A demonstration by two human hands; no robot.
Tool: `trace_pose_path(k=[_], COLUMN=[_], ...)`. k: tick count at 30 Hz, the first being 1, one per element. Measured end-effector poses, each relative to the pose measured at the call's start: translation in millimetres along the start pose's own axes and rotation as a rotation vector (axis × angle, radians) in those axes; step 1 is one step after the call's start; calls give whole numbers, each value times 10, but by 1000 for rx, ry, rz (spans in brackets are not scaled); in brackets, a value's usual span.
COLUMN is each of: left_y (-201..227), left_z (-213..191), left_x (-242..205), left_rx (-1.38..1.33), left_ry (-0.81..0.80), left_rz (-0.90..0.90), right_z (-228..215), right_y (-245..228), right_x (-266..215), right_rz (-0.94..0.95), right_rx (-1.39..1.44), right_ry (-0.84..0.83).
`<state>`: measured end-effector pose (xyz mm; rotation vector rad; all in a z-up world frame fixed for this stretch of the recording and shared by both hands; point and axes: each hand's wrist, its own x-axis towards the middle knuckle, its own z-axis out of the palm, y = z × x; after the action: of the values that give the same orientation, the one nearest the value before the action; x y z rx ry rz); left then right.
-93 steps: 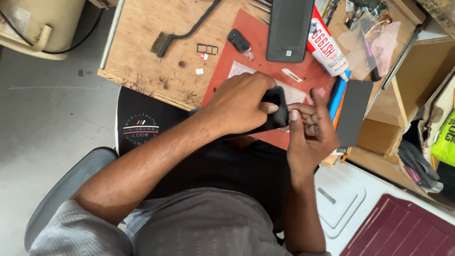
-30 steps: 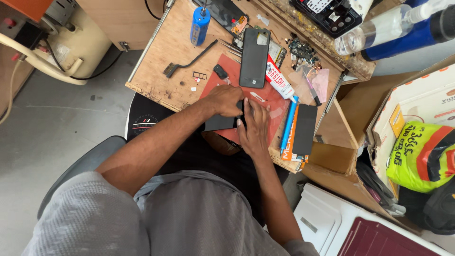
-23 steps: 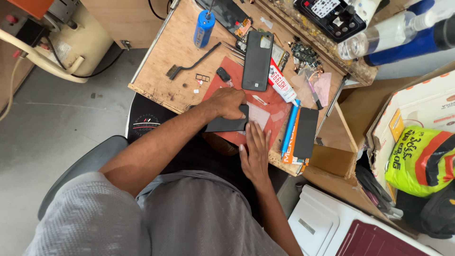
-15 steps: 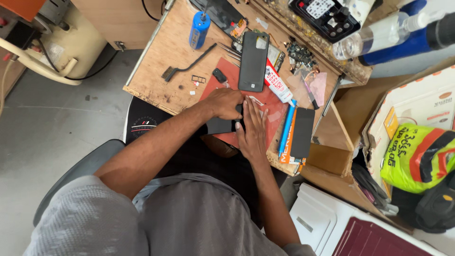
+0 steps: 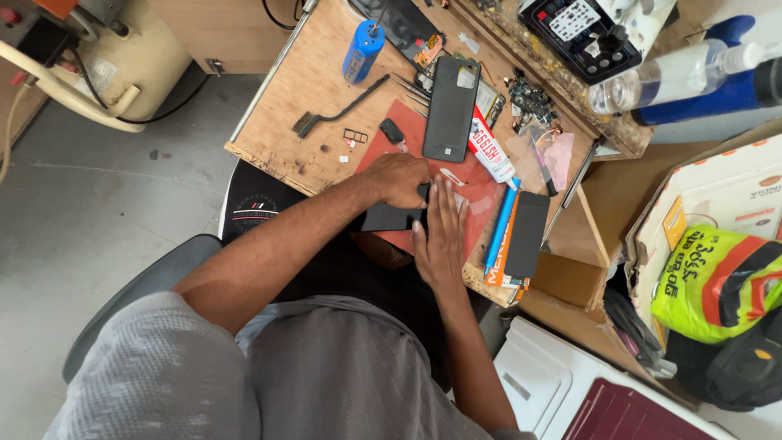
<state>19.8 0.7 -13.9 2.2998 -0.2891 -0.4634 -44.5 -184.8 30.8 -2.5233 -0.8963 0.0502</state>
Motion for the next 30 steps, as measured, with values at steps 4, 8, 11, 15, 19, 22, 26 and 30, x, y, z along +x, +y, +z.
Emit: trace_pose_path(k=[4, 8, 11, 15, 19, 22, 26, 30], left_y=[36, 57, 63, 101, 89, 84, 68, 51], left_z=[-25, -58, -89, -114, -110, -122, -71, -62], left_x=[-5, -65, -79, -35, -60, -35, -50, -28], left_rx=[-19, -13, 30, -22, -12, -23, 13, 5], left_ry=[2, 4, -58, 77, -33, -1, -31, 39], left_rz=[6, 13, -13, 87, -11, 12, 28, 53], right_z=[16, -37, -36, 65, 72, -5, -66, 5], right_y=[-21, -154, -160, 15, 52, -29, -83, 55], right_x=[9, -378, -447, -64, 1, -235, -446, -128], right_rz=[14, 77, 30, 19, 26, 49, 19, -3], right_rx=[-4, 6, -3, -13, 16, 9, 11, 48], right_ry=[22, -44, -46, -6, -2, -47, -68, -14])
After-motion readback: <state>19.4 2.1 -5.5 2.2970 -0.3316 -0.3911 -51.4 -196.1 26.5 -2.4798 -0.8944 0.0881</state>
